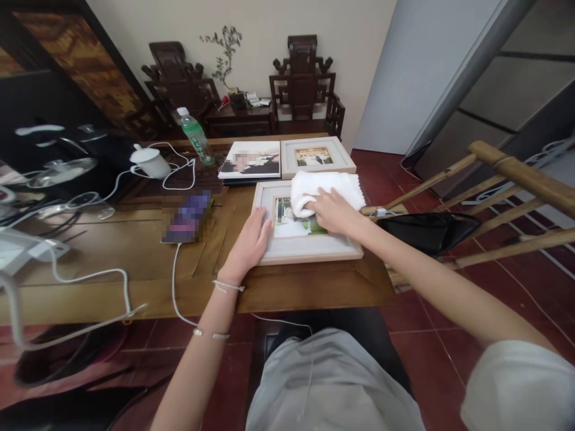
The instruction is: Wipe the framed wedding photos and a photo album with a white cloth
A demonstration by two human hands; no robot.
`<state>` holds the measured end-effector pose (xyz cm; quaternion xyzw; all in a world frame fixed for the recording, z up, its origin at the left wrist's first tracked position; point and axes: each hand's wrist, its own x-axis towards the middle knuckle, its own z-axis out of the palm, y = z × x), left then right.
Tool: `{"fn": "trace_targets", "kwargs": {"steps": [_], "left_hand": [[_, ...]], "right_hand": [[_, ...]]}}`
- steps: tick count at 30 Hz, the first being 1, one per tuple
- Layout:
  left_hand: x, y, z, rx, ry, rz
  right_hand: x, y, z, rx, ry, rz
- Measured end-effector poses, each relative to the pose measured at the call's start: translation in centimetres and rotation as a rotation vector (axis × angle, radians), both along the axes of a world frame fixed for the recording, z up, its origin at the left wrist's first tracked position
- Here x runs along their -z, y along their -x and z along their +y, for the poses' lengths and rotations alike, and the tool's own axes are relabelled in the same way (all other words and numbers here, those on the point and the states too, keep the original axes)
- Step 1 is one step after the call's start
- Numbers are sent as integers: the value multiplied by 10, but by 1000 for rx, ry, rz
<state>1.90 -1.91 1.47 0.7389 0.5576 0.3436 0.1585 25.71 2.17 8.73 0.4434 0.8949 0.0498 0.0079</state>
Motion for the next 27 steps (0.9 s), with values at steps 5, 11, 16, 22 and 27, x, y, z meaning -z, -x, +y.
{"fn": "trace_targets", "kwargs": {"steps": [5, 11, 16, 22, 27], "left_hand": [[3, 2, 2, 13, -30, 23], [14, 8, 8, -136, -14, -7], [16, 11, 10, -130, -12, 19], [11, 9, 7, -161, -2, 49], [13, 11, 6, -150, -30, 29]], "right_hand": [[-6, -5, -47, -74, 158, -49], [-24, 2, -99, -241, 288, 33], [-11, 5, -76, -234, 250, 88], [12, -13, 9, 7, 18, 161], [16, 12, 50, 115, 8, 168]]}}
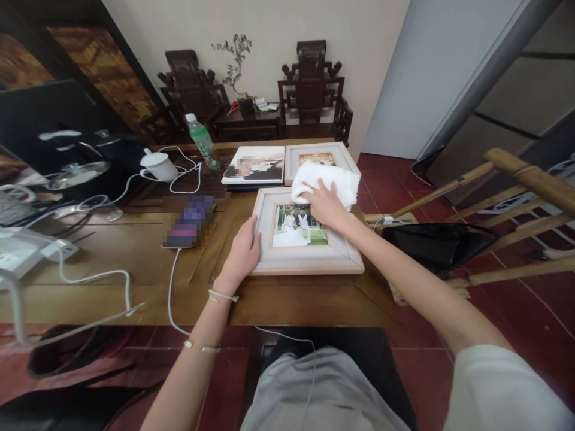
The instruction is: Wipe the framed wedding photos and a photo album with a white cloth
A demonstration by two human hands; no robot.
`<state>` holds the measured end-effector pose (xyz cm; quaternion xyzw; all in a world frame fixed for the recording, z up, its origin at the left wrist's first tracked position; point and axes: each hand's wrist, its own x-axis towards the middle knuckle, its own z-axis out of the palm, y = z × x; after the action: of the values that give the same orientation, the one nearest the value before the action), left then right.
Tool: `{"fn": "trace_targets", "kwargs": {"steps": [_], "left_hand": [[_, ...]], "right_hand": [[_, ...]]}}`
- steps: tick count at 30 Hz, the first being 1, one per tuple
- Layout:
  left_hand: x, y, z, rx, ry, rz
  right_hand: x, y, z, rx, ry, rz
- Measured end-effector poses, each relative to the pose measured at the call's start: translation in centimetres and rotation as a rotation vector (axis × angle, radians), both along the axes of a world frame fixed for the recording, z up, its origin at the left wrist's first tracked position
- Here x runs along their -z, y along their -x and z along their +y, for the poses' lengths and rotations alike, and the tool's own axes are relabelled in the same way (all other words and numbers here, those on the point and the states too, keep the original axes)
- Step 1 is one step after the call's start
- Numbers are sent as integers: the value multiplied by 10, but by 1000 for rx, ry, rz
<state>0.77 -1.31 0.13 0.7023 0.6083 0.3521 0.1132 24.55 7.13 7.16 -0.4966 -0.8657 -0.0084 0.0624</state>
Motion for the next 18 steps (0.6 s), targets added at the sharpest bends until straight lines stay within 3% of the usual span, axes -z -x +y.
{"fn": "trace_targets", "kwargs": {"steps": [5, 9, 12, 14, 16, 18], "left_hand": [[6, 6, 1, 25, -8, -26], [8, 6, -2, 3, 19, -102], [1, 2, -6, -65, 73, -233], [-9, 1, -9, -149, 165, -386], [-24, 0, -12, -202, 338, -604], [-39, -1, -16, -132, 591, -824]], "right_hand": [[-9, 32, -35, -278, 160, -55], [-34, 9, -90, -449, 363, -26], [-43, -22, -125, -348, 312, -52], [-35, -39, -139, -266, 288, -61], [-20, -49, -148, -229, 274, -32], [-4, -53, -152, -217, 256, 21]]}}
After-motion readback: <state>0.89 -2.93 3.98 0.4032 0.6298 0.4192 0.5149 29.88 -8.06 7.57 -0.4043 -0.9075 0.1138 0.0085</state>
